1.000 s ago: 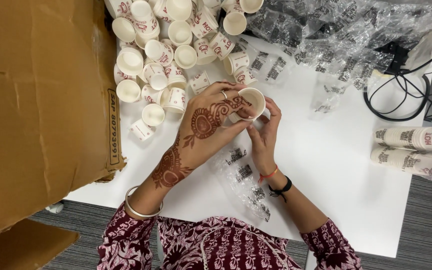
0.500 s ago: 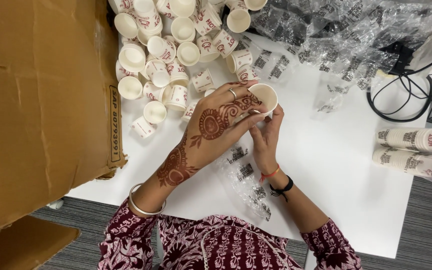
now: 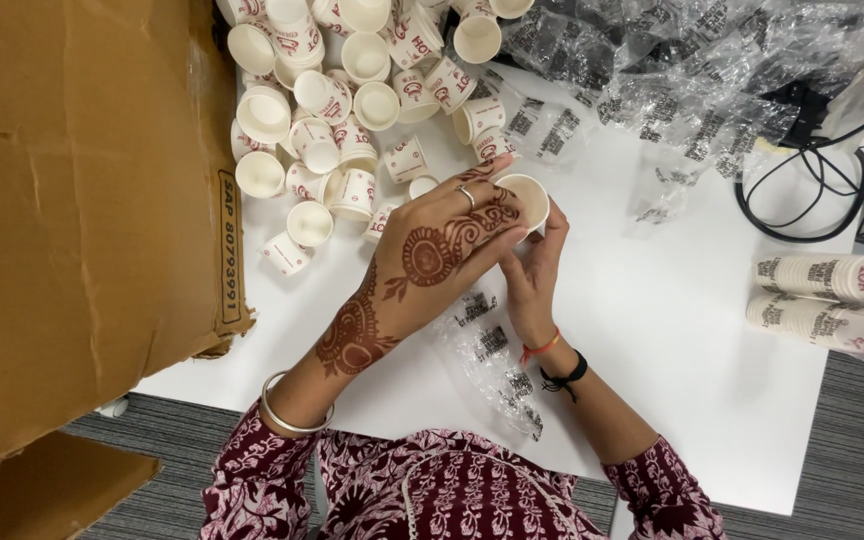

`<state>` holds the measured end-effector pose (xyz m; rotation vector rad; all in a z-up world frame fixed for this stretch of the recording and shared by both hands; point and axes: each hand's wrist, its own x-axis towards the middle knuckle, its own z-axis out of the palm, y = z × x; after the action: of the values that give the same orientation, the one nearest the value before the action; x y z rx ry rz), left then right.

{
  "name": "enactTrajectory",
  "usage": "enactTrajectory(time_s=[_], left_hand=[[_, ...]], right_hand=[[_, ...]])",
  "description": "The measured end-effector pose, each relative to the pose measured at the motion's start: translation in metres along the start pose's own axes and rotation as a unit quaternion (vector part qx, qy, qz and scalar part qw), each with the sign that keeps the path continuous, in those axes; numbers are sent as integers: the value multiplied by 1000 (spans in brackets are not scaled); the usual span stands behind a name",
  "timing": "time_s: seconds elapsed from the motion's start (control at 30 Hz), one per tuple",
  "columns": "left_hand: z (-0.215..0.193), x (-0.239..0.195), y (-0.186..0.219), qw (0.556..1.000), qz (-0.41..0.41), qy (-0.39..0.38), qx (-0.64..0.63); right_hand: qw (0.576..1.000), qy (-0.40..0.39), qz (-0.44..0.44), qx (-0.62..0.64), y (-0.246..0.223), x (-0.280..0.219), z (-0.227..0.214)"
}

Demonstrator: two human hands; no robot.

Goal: Packing and stacking paper cups into plastic sleeves and a cardboard box at a workstation.

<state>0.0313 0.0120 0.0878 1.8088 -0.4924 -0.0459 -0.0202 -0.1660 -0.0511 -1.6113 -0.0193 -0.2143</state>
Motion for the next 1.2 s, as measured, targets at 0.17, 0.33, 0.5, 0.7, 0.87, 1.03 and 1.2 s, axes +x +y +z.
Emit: enactTrajectory(time_s=[0.17, 0.33, 0.5, 0.7, 0.87, 1.03, 1.2], left_hand=[[2, -1, -3, 998, 31, 21, 52], [2, -2, -14, 992, 84, 0, 98], [16, -5, -37, 975, 127, -41, 178], [7, -14, -17, 989, 78, -18, 125], [26, -51, -10, 983, 80, 161, 36], [68, -109, -20, 980, 168, 71, 83], [98, -131, -35, 944, 201, -243, 100]], right_hand=[[999, -6, -18, -28, -6, 3, 1], [1000, -12, -4, 7, -6, 2, 2], [995, -18, 83, 54, 9, -2, -2], [980, -15, -169, -99, -9, 11, -4], [909, -35, -318, -267, -33, 33, 4], [911, -40, -320, -256, -17, 37, 10], [922, -40, -307, -234, -2, 31, 8]])
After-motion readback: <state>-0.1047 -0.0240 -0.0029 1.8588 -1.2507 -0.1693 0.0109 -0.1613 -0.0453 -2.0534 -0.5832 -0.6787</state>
